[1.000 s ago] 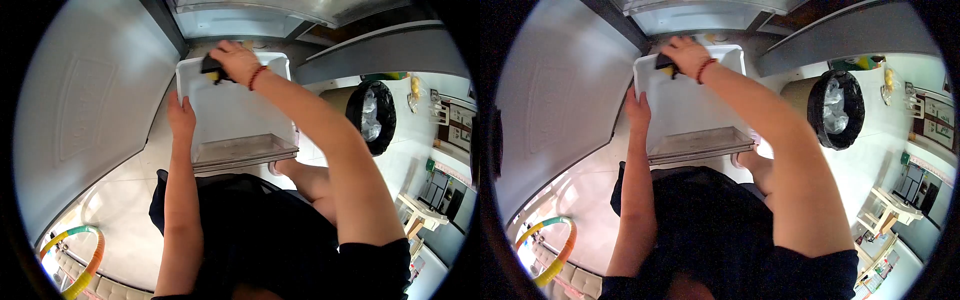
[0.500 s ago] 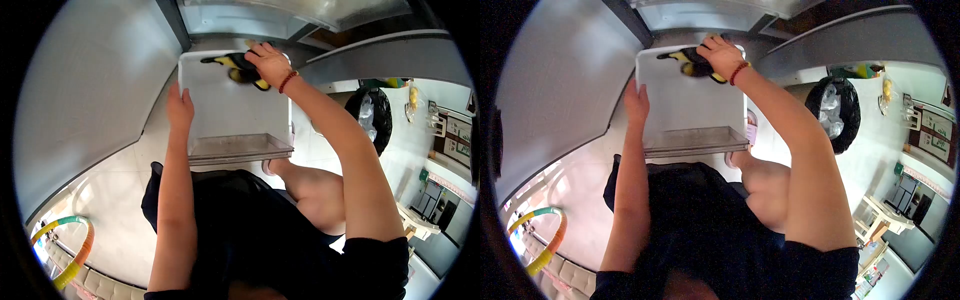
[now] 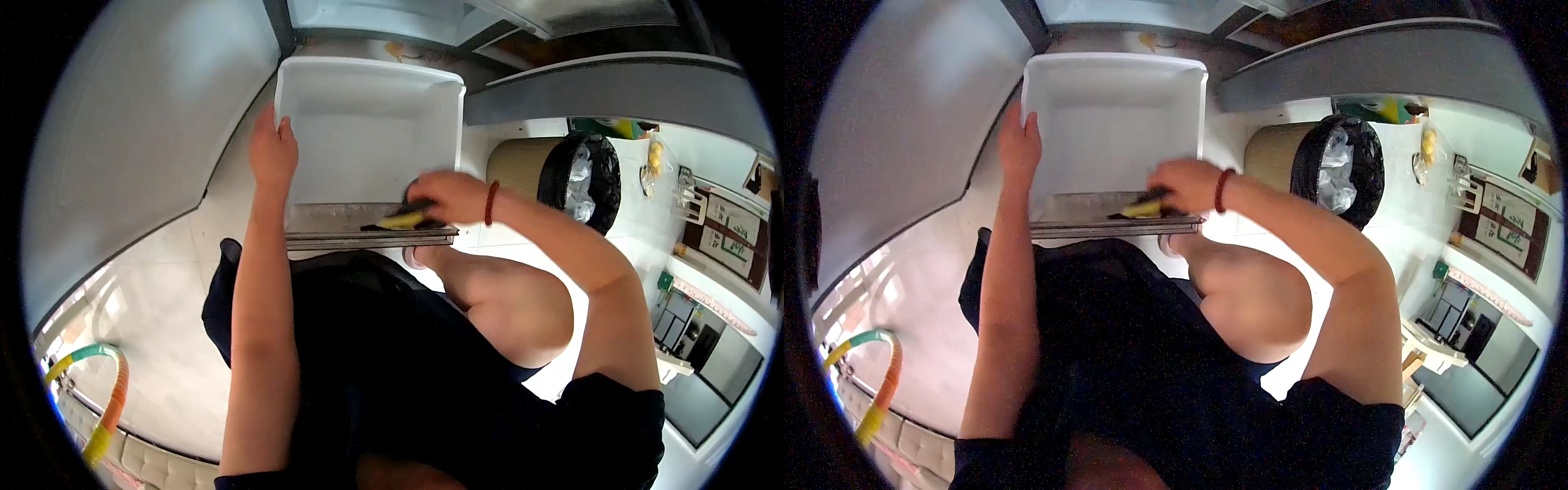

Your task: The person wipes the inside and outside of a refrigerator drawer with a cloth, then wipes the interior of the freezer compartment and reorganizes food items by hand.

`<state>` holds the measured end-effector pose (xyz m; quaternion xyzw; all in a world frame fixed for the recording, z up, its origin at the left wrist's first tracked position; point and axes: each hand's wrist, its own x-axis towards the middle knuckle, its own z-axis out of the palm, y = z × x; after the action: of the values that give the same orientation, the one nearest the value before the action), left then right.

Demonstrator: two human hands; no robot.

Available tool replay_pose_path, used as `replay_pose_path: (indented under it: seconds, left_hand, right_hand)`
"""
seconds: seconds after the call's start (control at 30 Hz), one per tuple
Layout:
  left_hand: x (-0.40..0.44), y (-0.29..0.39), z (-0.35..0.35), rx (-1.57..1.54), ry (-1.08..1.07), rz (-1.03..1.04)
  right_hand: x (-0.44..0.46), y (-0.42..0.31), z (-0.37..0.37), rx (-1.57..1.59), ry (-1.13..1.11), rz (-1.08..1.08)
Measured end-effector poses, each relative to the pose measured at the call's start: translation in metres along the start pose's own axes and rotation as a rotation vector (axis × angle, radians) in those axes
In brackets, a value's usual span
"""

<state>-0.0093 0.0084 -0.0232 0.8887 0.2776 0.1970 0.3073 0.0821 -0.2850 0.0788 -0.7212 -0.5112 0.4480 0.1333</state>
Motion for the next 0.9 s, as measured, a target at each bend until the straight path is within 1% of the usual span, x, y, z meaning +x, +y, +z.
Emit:
replay_pose_path:
  seconds: [0.03,0.07,0.13,0.17,0.23,0.27,0.33,0.47,0.57,0.6,0.67,0.7,0.8,0.87,0.9]
  left_hand:
    - [0.001,-0.003,0.004,-0.009,0.006,0.022]
    - [-0.002,-0.006,0.003,-0.015,0.008,0.045]
    - [-0.001,0.006,-0.008,-0.018,-0.033,0.002]
    - [-0.001,0.01,-0.009,-0.024,-0.055,-0.014]
    - [-0.001,0.001,0.0,-0.03,-0.018,0.004]
    - [-0.003,-0.005,0.005,-0.034,0.0,0.013]
    - [0.0,-0.001,0.001,-0.01,-0.033,-0.033]
    - [0.0,-0.002,0.0,0.024,-0.062,-0.092]
    - [0.0,0.005,-0.004,-0.006,-0.059,-0.122]
    - [0.001,0.008,-0.005,-0.022,-0.062,-0.13]
    - [-0.002,0.012,-0.009,-0.052,-0.075,-0.154]
    - [-0.003,0.009,-0.006,-0.033,-0.059,-0.151]
    - [-0.004,0.004,0.001,0.006,-0.058,-0.136]
    - [0.002,0.005,-0.002,0.009,-0.072,-0.131]
    - [0.004,0.007,-0.003,0.007,-0.08,-0.144]
  right_hand:
    - [0.007,0.003,-0.016,-0.083,0.156,-0.046]
    - [0.013,0.007,-0.037,-0.186,0.252,-0.138]
    - [0.006,0.0,-0.066,-0.386,0.098,-0.067]
    - [0.002,-0.006,-0.067,-0.464,-0.064,-0.038]
    - [-0.013,-0.023,-0.061,-0.625,-0.392,0.026]
    - [-0.023,-0.01,-0.038,-0.659,-0.354,-0.044]
    - [-0.017,-0.012,-0.022,-0.676,-0.356,-0.111]
    - [0.027,0.02,0.012,-0.795,-0.433,-0.023]
    - [0.06,0.032,0.012,-0.983,-0.429,0.052]
    - [0.064,0.032,0.005,-1.027,-0.386,0.08]
    - [0.061,0.03,-0.012,-1.051,-0.334,0.13]
    - [0.053,0.02,-0.021,-1.011,-0.344,0.109]
    - [0.023,-0.023,-0.034,-0.778,-0.665,0.073]
    - [0.001,-0.017,-0.022,-0.763,-0.606,-0.088]
    - [0.006,-0.008,-0.025,-0.666,-0.577,-0.055]
